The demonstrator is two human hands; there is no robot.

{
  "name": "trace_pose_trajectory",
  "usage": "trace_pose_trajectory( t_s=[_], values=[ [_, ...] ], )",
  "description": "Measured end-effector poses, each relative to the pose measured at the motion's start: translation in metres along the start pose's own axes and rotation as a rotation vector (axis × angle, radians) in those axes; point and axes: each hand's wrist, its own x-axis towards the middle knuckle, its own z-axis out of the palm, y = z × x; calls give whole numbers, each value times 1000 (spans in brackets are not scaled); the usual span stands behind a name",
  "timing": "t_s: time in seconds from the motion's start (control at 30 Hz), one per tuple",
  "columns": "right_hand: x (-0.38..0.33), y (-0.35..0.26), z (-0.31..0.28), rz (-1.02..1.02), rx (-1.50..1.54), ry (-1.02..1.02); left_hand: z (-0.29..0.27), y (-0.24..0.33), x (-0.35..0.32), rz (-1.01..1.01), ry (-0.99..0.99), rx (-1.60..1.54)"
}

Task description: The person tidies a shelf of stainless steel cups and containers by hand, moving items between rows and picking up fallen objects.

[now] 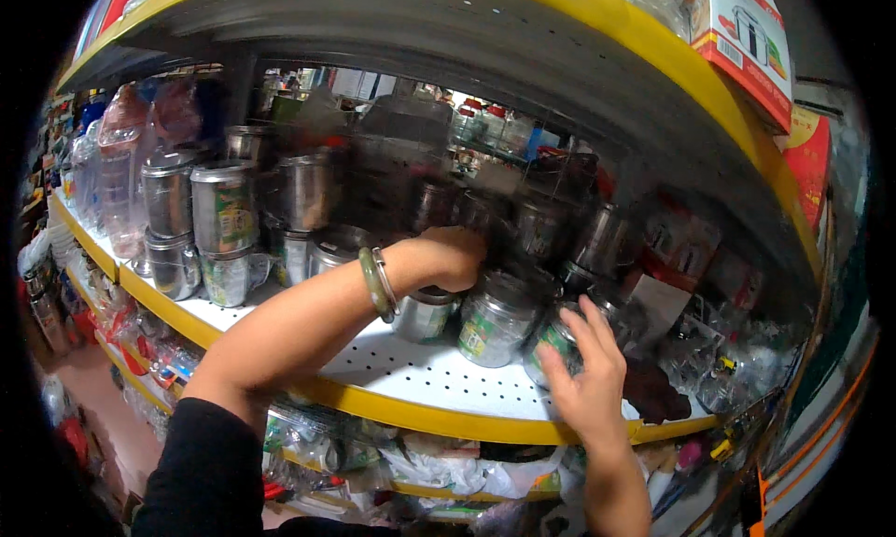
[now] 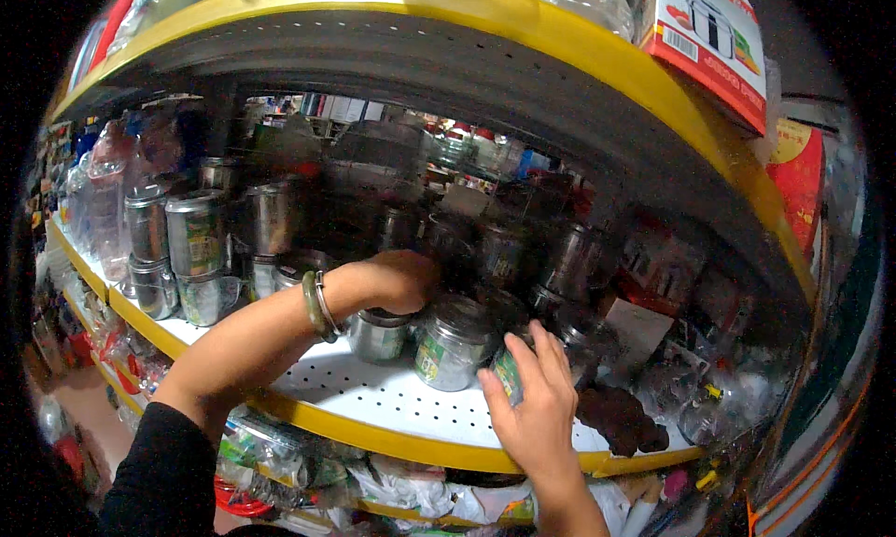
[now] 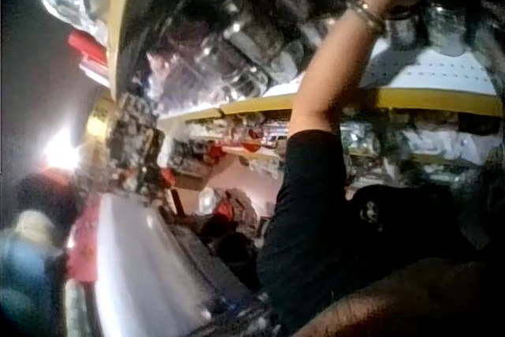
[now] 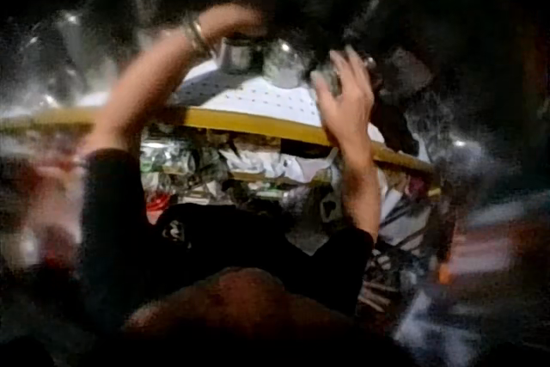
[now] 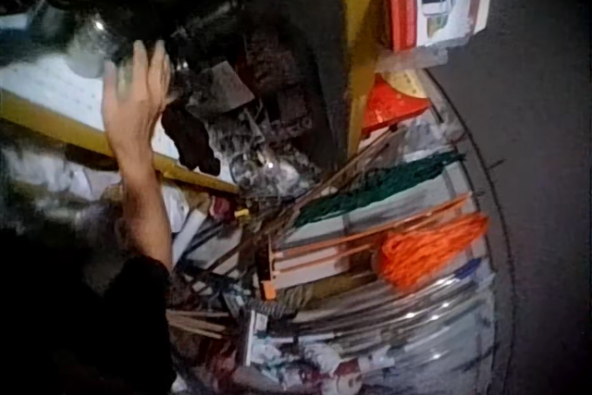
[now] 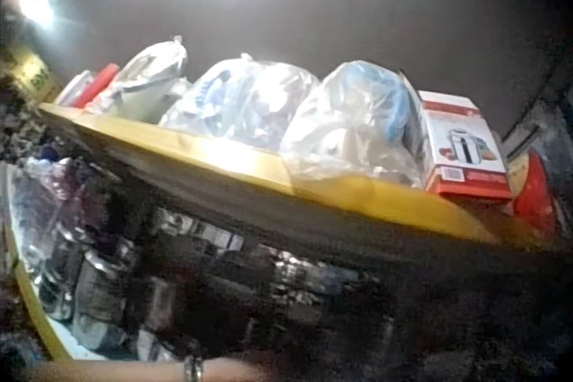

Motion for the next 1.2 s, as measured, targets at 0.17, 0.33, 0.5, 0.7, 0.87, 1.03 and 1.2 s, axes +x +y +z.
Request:
trace_pose_trajectory(
  t_s=[0.17, 0.33, 0.5, 0.7, 0.87, 1.03, 1.2],
  values=[
    [84, -12, 18, 282, 372, -255, -16, -8, -42, 82, 31, -3],
    [151, 5, 82, 328, 12, -711, -7, -3, -113, 162, 234, 122],
    [170, 3, 128, 388, -121, -952, 16, -17, -167, 260, 362, 248],
    [165, 34, 170, 355, -303, -1072, -9, -35, -252, 362, 482, 100],
    [161, 37, 175, 262, -260, -1027, -40, -73, -307, 135, 785, 131],
    [174, 3, 152, 321, -291, -889, -60, -121, -345, -166, 1108, 213],
    [195, -107, 123, 214, 342, -526, -80, -177, -359, -370, 1174, 139]
  ],
)
